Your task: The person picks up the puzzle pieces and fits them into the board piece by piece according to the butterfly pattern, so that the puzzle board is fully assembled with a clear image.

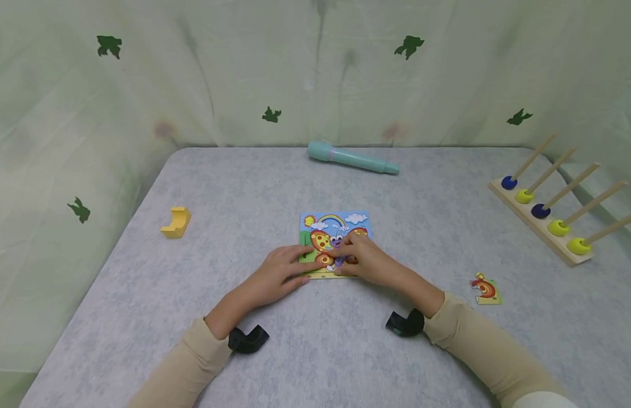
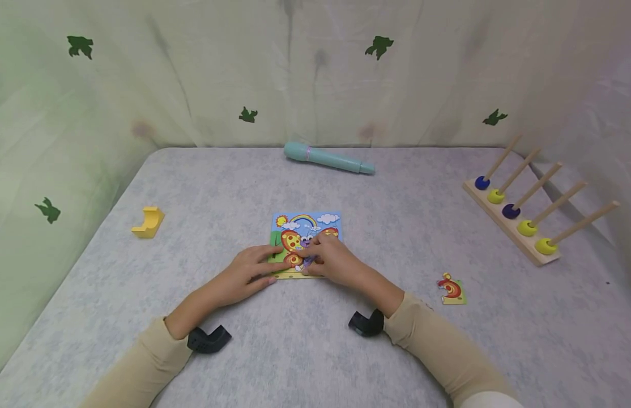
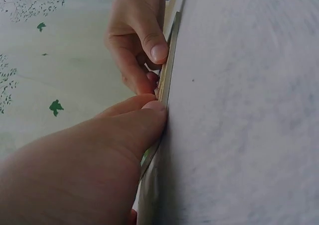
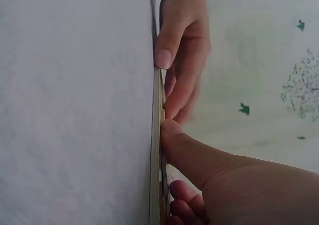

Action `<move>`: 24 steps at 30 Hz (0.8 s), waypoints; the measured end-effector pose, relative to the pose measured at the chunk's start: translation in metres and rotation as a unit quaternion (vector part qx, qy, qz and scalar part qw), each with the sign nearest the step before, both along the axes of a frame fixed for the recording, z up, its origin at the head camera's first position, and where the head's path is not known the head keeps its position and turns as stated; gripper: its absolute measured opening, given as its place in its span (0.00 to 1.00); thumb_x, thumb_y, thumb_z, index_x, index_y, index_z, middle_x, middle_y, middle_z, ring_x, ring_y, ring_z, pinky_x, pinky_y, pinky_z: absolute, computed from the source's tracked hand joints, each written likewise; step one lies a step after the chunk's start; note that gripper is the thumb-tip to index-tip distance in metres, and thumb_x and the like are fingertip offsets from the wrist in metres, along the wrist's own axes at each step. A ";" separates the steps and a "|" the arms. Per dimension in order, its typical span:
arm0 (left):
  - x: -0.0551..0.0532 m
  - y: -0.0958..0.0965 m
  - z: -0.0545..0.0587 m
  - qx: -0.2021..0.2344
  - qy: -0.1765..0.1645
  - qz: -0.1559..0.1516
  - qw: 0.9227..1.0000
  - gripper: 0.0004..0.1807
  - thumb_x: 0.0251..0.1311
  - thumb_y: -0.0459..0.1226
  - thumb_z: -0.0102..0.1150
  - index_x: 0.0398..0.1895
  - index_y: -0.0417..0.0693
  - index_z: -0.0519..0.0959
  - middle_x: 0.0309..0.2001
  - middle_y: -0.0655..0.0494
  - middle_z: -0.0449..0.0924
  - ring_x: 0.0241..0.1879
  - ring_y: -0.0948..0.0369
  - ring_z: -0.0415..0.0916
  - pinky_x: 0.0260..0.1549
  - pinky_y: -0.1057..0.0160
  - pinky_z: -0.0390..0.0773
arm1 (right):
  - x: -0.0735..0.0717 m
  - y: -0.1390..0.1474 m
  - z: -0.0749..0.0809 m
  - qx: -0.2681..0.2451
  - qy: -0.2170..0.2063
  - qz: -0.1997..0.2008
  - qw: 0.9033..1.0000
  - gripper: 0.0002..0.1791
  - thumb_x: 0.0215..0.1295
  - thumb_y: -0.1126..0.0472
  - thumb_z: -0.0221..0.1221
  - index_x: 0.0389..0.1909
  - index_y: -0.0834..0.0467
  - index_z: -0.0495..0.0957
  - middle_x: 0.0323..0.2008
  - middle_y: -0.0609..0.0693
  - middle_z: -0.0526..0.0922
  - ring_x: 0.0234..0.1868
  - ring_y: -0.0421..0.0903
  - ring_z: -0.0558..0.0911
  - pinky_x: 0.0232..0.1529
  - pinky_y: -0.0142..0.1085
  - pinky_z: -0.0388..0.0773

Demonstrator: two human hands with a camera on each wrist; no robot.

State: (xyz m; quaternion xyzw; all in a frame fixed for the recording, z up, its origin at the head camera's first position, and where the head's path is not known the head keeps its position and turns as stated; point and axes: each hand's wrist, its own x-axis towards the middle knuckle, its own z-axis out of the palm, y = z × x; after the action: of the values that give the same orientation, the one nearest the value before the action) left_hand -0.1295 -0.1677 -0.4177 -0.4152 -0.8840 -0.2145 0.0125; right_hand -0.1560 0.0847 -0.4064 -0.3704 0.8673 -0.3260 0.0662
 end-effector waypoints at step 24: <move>0.000 -0.001 -0.002 -0.002 -0.033 0.015 0.999 0.20 0.63 0.44 0.50 0.59 0.62 0.71 0.64 0.54 0.59 0.63 0.57 0.52 0.59 0.51 0.50 | 0.026 0.071 0.054 -0.038 -0.044 -0.052 0.997 0.37 0.50 0.52 0.66 0.62 0.52 0.64 0.60 0.49 0.63 0.61 0.49 0.61 0.54 0.52 0.63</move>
State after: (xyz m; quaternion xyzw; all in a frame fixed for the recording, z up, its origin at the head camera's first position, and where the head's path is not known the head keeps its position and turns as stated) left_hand -0.1296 -0.1688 -0.4194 -0.3943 -0.8906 -0.2260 -0.0144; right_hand -0.1301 0.1556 -0.3526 -0.3123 0.8685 -0.3778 0.0734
